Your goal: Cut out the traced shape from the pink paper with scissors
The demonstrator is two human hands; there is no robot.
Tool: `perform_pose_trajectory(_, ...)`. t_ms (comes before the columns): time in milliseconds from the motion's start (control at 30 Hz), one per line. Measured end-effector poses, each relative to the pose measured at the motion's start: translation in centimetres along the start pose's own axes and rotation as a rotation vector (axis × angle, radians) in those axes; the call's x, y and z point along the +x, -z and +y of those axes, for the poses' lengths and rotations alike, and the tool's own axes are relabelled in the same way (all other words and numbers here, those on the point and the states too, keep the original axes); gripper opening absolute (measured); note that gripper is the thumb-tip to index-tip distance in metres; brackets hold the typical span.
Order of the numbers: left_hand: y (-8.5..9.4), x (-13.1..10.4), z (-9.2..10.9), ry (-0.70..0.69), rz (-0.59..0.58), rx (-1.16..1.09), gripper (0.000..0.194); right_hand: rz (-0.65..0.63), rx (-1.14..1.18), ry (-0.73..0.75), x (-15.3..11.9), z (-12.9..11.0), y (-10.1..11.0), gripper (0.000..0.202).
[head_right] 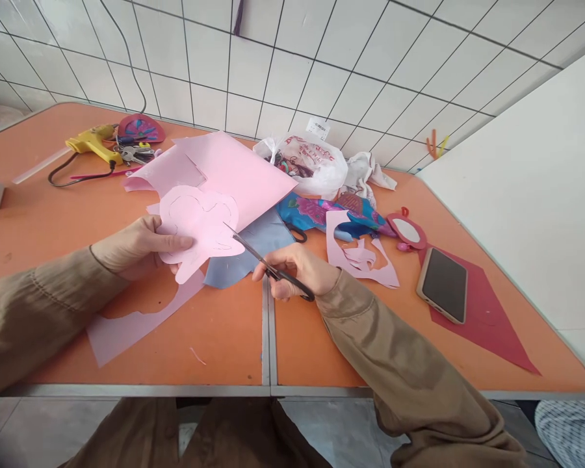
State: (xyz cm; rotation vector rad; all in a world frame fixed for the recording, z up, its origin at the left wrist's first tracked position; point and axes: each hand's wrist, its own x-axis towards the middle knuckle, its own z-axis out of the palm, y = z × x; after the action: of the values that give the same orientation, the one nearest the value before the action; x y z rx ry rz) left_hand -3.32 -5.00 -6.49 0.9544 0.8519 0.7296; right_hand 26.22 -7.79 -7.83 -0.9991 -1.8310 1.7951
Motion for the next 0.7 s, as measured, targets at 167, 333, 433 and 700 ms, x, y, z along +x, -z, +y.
perform_pose_trajectory(167, -0.1, 0.2, -0.2, -0.047, 0.016, -0.098, 0.021, 0.022, 0.022, -0.021, -0.4, -0.4, 0.2, 0.067)
perform_pose_trajectory(333, -0.3, 0.3, -0.5, -0.118, 0.075, -0.159, 0.026, 0.432, 0.114, 0.197, 0.8, -0.6, -0.5, 0.054)
perform_pose_trajectory(433, -0.7, 0.2, -1.1, -0.120, 0.146, -0.132, 0.028, 0.674, 0.203, 0.295, 2.2, -1.5, -2.2, 0.046)
perform_pose_trajectory(700, -1.9, 0.0, -2.7, -0.204, 0.192, -0.083, 0.031, 0.909, 0.245, 0.332, 5.0, -3.4, -5.2, 0.044)
